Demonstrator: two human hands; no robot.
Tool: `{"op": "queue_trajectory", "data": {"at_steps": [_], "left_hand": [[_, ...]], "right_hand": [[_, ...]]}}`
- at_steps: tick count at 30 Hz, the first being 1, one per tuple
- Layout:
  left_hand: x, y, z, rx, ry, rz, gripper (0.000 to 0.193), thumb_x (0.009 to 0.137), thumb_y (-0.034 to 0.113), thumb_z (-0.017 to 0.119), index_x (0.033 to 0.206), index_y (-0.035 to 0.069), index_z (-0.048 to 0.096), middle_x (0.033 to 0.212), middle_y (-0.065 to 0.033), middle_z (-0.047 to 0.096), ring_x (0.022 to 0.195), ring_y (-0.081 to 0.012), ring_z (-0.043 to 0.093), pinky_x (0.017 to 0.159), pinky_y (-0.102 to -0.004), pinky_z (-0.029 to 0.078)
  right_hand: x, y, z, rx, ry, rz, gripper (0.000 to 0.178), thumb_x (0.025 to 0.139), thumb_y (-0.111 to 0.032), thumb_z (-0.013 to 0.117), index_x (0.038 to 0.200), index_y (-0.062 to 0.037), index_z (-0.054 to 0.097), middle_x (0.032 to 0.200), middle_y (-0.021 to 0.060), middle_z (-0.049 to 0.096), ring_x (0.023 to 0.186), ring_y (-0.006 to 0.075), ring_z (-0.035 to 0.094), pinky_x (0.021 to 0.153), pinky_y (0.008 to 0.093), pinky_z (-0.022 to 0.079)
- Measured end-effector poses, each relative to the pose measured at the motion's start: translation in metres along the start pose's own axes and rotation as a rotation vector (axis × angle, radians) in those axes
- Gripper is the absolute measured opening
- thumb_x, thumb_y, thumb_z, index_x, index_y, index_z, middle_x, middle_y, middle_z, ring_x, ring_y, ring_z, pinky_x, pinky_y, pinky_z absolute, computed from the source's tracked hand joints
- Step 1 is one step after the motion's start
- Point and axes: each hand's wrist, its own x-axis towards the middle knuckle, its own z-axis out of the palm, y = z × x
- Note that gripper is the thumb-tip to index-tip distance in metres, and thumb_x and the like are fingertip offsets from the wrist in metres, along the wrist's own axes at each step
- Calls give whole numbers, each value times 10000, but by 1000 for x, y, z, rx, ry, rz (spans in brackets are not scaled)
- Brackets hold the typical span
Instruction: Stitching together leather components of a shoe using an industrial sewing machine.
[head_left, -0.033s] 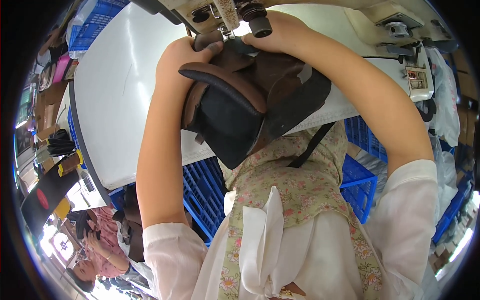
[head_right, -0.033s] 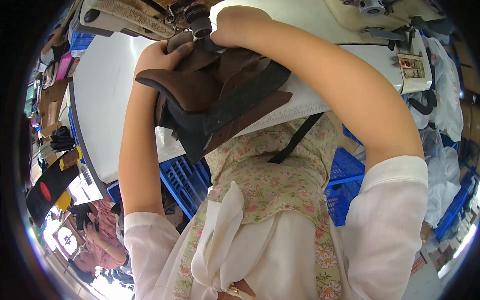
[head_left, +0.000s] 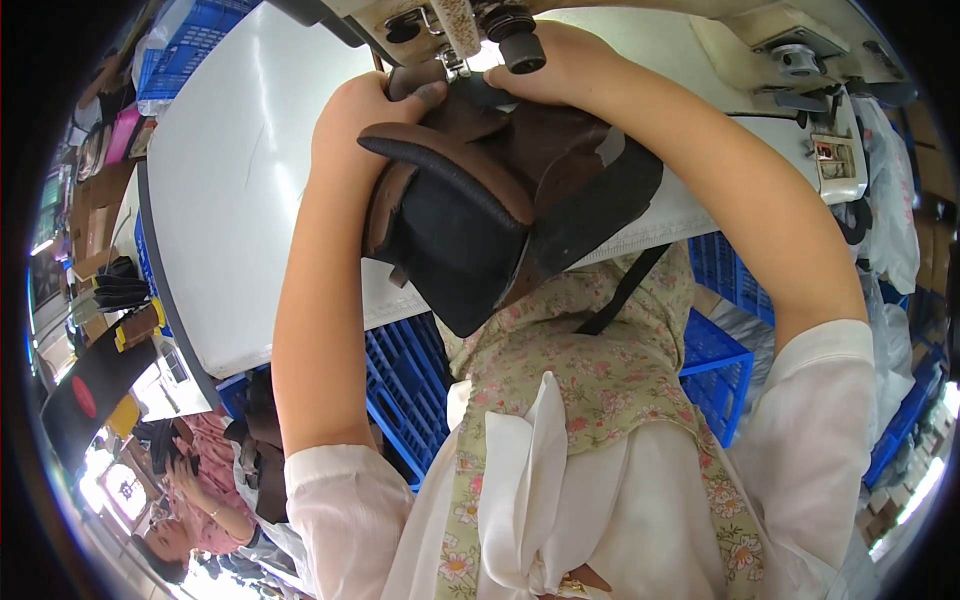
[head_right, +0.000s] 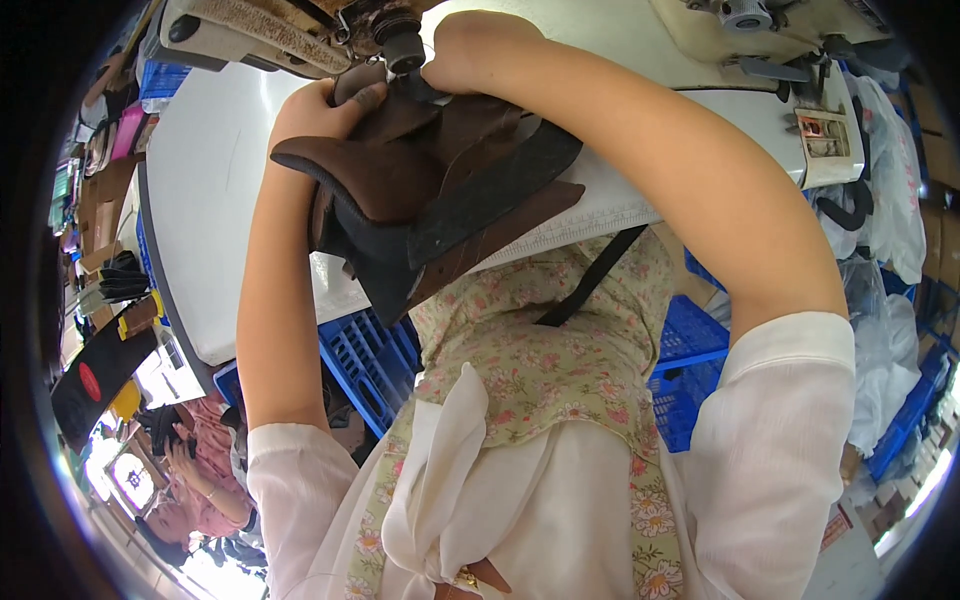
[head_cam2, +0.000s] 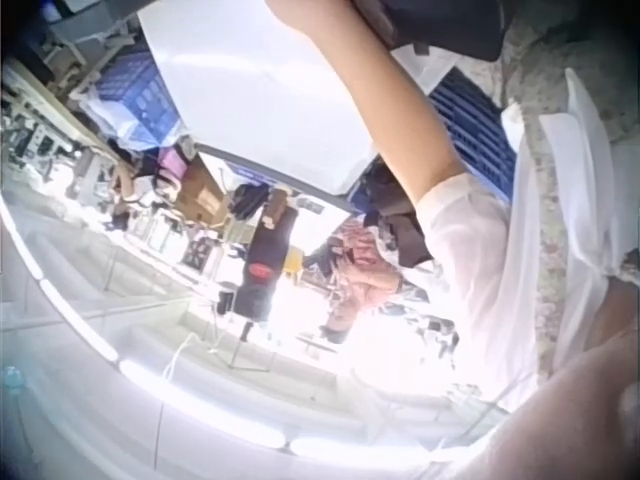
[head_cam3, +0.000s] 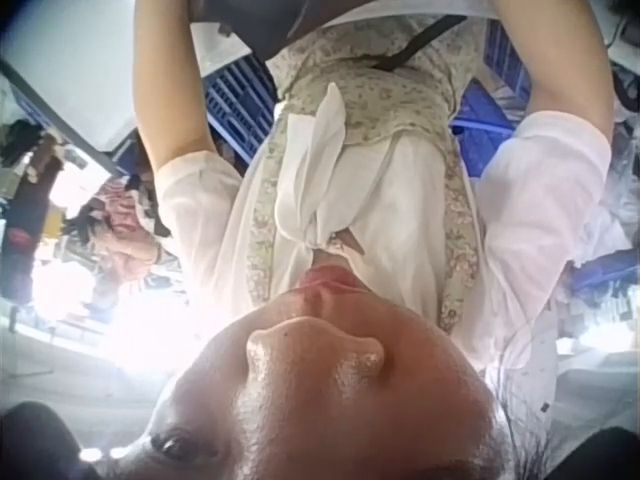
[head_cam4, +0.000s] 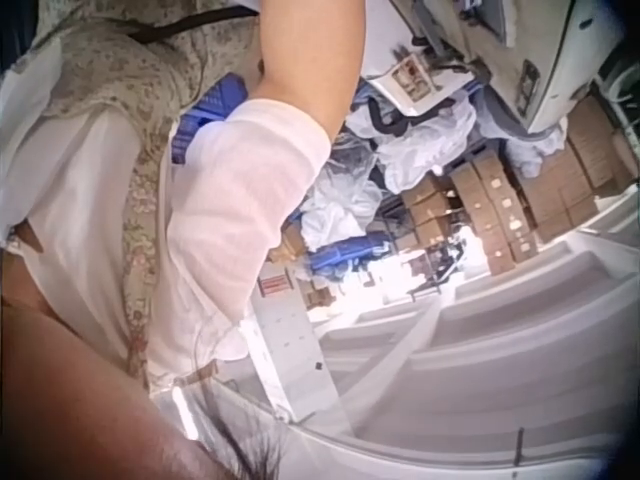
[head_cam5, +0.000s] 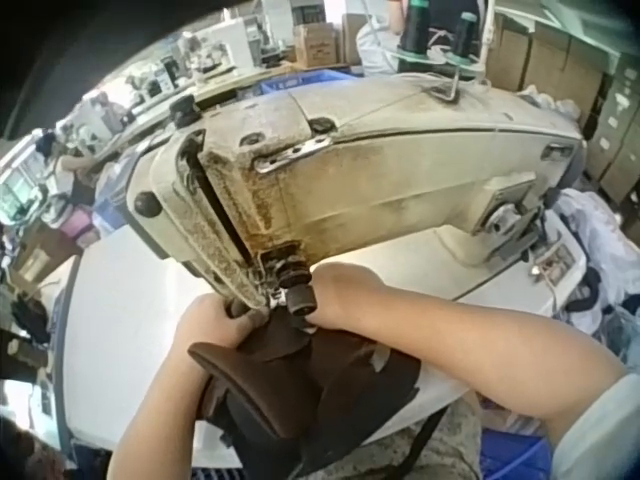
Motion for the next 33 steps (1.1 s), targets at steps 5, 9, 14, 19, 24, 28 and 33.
{"op": "queue_trajectory", "data": {"at_steps": [5, 9, 14, 19, 24, 28, 33], "left_hand": [[3, -5, 3, 7, 8, -11, 558, 776, 529, 739, 997, 17, 744, 892, -145, 740, 850, -262, 705, 790, -359, 522], [4, -4, 4, -1, -9, -12, 568, 775, 531, 742, 1000, 10, 743, 885, -143, 740, 847, -250, 704, 790, -355, 520], [5, -3, 4, 3, -16, -9, 573, 778, 521, 738, 1011, -3, 741, 894, -150, 740, 854, -252, 705, 798, -352, 520], [2, -3, 0, -71, -25, 12, 560, 778, 494, 729, 1033, -4, 746, 922, -168, 743, 878, -266, 712, 810, -359, 524], [7, -2, 1, -48, -54, -7, 568, 773, 498, 736, 1021, -13, 747, 908, -170, 743, 869, -275, 714, 805, -360, 526], [7, -4, 2, -60, -46, -12, 554, 778, 482, 744, 1012, -20, 746, 898, -167, 742, 850, -266, 714, 795, -354, 528], [8, -4, 2, -71, -46, -10, 542, 781, 465, 751, 1000, -31, 744, 882, -156, 742, 834, -248, 711, 784, -343, 527]], "right_hand": [[1, 5, 2, 13, 14, -52, 470, 784, -511, 684, 916, -61, 714, 855, 159, 716, 836, 322, 696, 753, 419, 526], [1, 5, 3, 6, -28, -17, 466, 785, -515, 684, 875, -59, 714, 819, 155, 712, 807, 318, 693, 732, 416, 524], [-8, -1, -2, 47, 19, 14, 465, 790, -527, 676, 864, -70, 720, 830, 157, 714, 824, 332, 692, 741, 418, 526], [-14, -23, -6, -123, 29, -15, 410, 808, -469, 651, 902, -80, 741, 867, 141, 727, 852, 325, 702, 762, 427, 545], [-19, -24, -10, -122, 12, 7, 376, 840, -420, 641, 943, -79, 761, 900, 124, 736, 864, 309, 713, 767, 424, 560], [-21, -26, -12, -128, 27, -3, 384, 848, -425, 642, 945, -73, 761, 890, 124, 736, 862, 307, 714, 766, 419, 561], [-19, -28, -12, -158, -8, 32, 396, 852, -438, 647, 947, -70, 760, 890, 124, 737, 868, 304, 717, 765, 422, 563]]}}
